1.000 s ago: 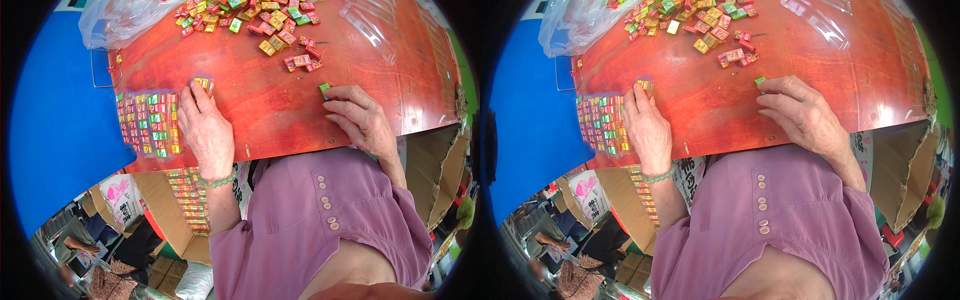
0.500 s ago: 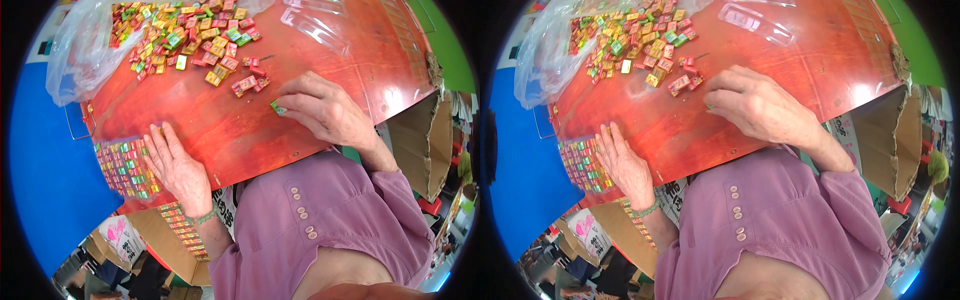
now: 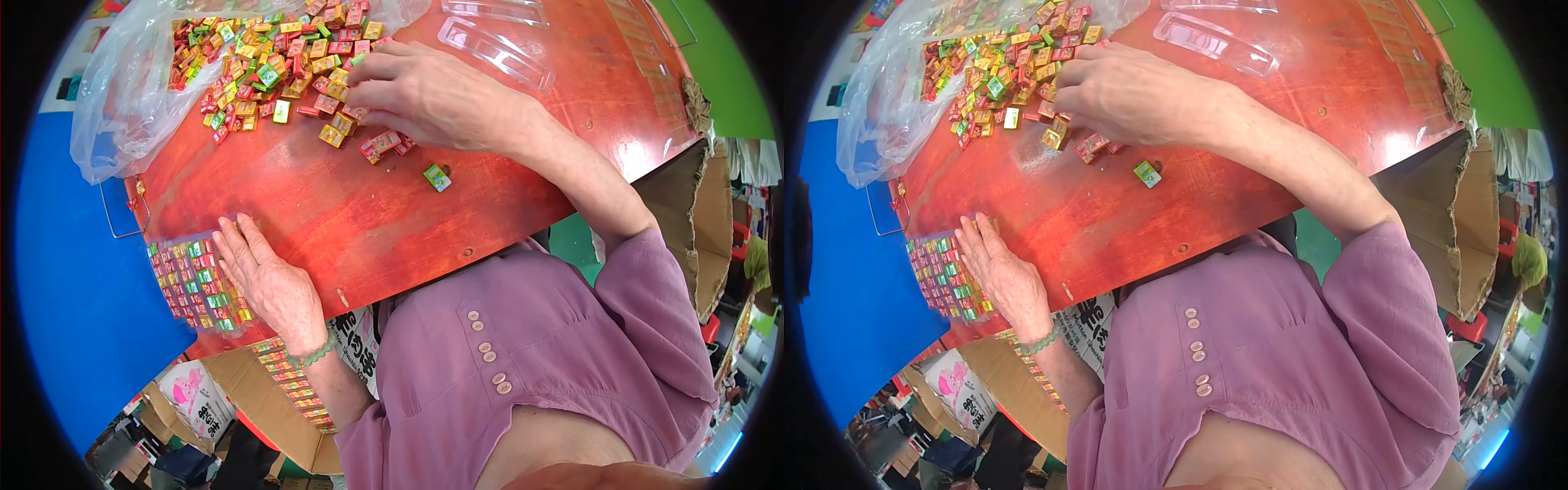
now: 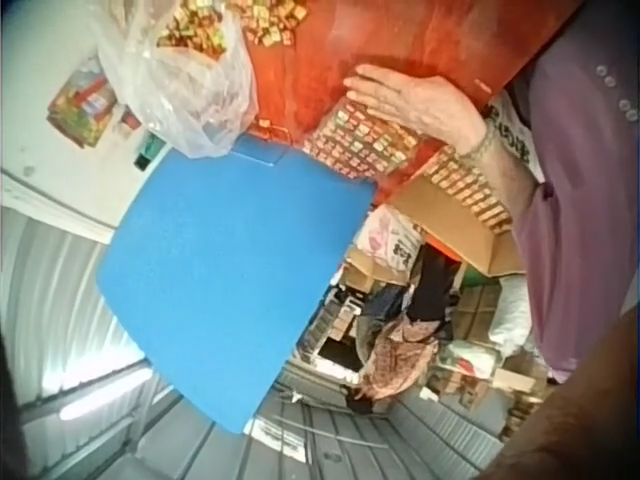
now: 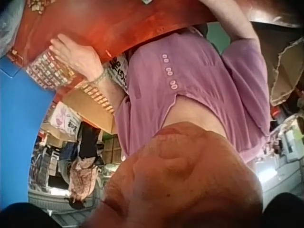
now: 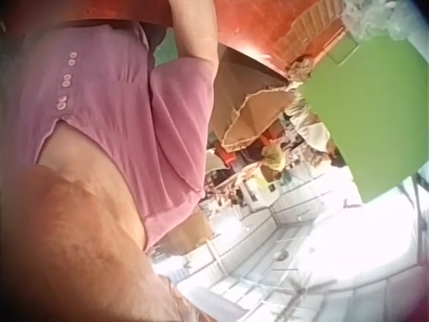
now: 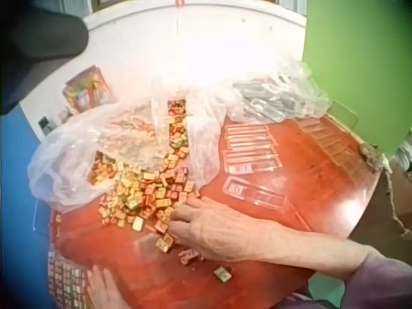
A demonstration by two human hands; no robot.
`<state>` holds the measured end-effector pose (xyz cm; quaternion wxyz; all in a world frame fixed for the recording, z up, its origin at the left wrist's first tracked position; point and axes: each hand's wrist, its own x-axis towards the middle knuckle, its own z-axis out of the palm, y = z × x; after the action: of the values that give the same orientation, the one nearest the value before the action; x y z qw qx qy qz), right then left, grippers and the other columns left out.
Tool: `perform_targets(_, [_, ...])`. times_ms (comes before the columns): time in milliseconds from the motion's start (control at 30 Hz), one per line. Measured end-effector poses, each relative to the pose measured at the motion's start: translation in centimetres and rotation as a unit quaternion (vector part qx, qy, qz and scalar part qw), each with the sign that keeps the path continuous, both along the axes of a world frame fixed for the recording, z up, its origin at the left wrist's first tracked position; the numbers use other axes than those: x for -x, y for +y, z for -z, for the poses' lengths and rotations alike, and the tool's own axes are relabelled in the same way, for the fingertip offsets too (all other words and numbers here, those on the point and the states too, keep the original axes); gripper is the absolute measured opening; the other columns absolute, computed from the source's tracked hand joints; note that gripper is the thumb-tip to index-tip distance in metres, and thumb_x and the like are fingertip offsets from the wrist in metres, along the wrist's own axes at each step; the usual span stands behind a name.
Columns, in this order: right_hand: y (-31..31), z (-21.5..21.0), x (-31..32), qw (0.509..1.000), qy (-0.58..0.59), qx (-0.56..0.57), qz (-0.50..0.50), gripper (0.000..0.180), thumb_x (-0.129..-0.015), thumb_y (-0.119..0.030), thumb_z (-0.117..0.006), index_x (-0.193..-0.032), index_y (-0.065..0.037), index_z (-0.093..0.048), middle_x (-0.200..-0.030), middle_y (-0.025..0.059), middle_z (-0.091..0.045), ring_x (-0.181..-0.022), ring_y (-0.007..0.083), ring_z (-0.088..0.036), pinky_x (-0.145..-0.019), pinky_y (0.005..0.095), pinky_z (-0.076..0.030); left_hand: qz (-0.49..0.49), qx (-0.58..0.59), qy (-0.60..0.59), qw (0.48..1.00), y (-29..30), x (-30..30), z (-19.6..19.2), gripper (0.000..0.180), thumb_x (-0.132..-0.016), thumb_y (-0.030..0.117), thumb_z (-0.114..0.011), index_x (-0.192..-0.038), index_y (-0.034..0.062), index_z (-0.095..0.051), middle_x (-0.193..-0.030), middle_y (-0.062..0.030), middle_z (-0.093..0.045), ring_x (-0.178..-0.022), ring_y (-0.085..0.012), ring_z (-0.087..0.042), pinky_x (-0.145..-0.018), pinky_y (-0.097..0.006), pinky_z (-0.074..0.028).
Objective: Packaging small colorful rectangular products into plastic trays and arranging them.
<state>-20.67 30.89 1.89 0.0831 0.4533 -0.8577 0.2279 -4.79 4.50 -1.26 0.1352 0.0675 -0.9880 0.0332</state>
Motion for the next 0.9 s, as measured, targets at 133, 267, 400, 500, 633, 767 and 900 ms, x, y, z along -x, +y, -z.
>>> perform_targets(133, [-1.8,1.2,0.7,0.999,0.027,-0.018,0.009,0.034,-0.09,-0.016,-0.072,-0.122,-0.008,-0.068,-0.124,0.0102,-0.063,-0.118,0.0313,-0.058,-0.1,0.041,-0.05,0.0,0.02,0.011,1.0,-0.5,0.1,0.0,0.063,-0.088,-0.01,-0.049,-0.15,-0.0019,-0.046,-0.162,-0.0213,-0.037,-0.151,-0.0407,-0.032,-0.123,-0.053,-0.028])
perform_targets(267, [-1.8,2.3,-0.1,0.998,0.053,-0.03,0.011,0.037,-0.09,-0.017,-0.072,-0.125,-0.008,-0.068,-0.124,0.0101,-0.064,-0.118,0.0306,-0.058,-0.099,0.0413,-0.05,-0.004,0.024,0.011,1.0,-0.7,-0.1,0.0,0.057,-0.092,-0.007,-0.05,-0.149,-0.0019,-0.047,-0.161,-0.0212,-0.038,-0.151,-0.041,-0.032,-0.123,-0.052,-0.029])
perform_targets(400, [0.6,1.4,-1.6,0.997,-0.065,-0.012,-0.043,0.026,-0.091,-0.015,-0.071,-0.115,-0.006,-0.07,-0.12,0.0103,-0.065,-0.113,0.0311,-0.059,-0.096,0.0408,-0.051,0.023,-0.013,0.038,0.999,0.9,0.1,-0.6,0.045,-0.098,0.003,-0.056,-0.143,-0.0023,-0.053,-0.159,-0.021,-0.04,-0.15,-0.0425,-0.033,-0.122,-0.052,-0.03])
perform_targets(500, [2.7,-0.1,-2.7,0.99,-0.135,0.008,-0.032,0.019,-0.092,-0.012,-0.069,-0.109,-0.004,-0.07,-0.111,0.0117,-0.067,-0.108,0.031,-0.06,-0.092,0.0404,-0.052,0.09,-0.083,0.046,0.991,3.3,0.4,-1.5,0.041,-0.099,0.005,-0.059,-0.139,-0.0021,-0.057,-0.158,-0.0213,-0.042,-0.149,-0.0432,-0.033,-0.122,-0.052,-0.031])
perform_targets(633, [5.0,-0.5,-4.3,0.982,-0.18,0.04,0.031,0.017,-0.094,-0.007,-0.066,-0.109,-0.001,-0.07,-0.102,0.0138,-0.068,-0.107,0.0314,-0.063,-0.089,0.0409,-0.053,0.193,-0.18,0.02,0.964,6.8,1.4,-1.6,0.04,-0.096,0.003,-0.062,-0.136,-0.0021,-0.059,-0.154,-0.0215,-0.046,-0.147,-0.0433,-0.037,-0.12,-0.051,-0.035])
perform_targets(767, [6.3,0.3,-6.3,0.979,-0.168,0.074,0.091,0.019,-0.093,-0.006,-0.067,-0.111,0.0,-0.07,-0.108,0.0136,-0.068,-0.111,0.0326,-0.064,-0.092,0.0405,-0.054,0.268,-0.216,-0.01,0.939,8.8,1.9,-1.8,0.038,-0.094,0.004,-0.066,-0.131,-0.0029,-0.062,-0.148,-0.0214,-0.051,-0.143,-0.0432,-0.042,-0.117,-0.051,-0.039])
perform_targets(900, [6.4,0.7,-7.6,0.982,-0.133,0.068,0.117,0.02,-0.092,-0.006,-0.069,-0.11,0.0,-0.071,-0.114,0.0134,-0.066,-0.112,0.0323,-0.064,-0.094,0.0399,-0.054,0.308,-0.229,-0.015,0.923,10.2,1.9,-1.7,0.033,-0.093,0.006,-0.068,-0.124,-0.0032,-0.065,-0.141,-0.0217,-0.055,-0.139,-0.042,-0.047,-0.113,-0.051,-0.042])
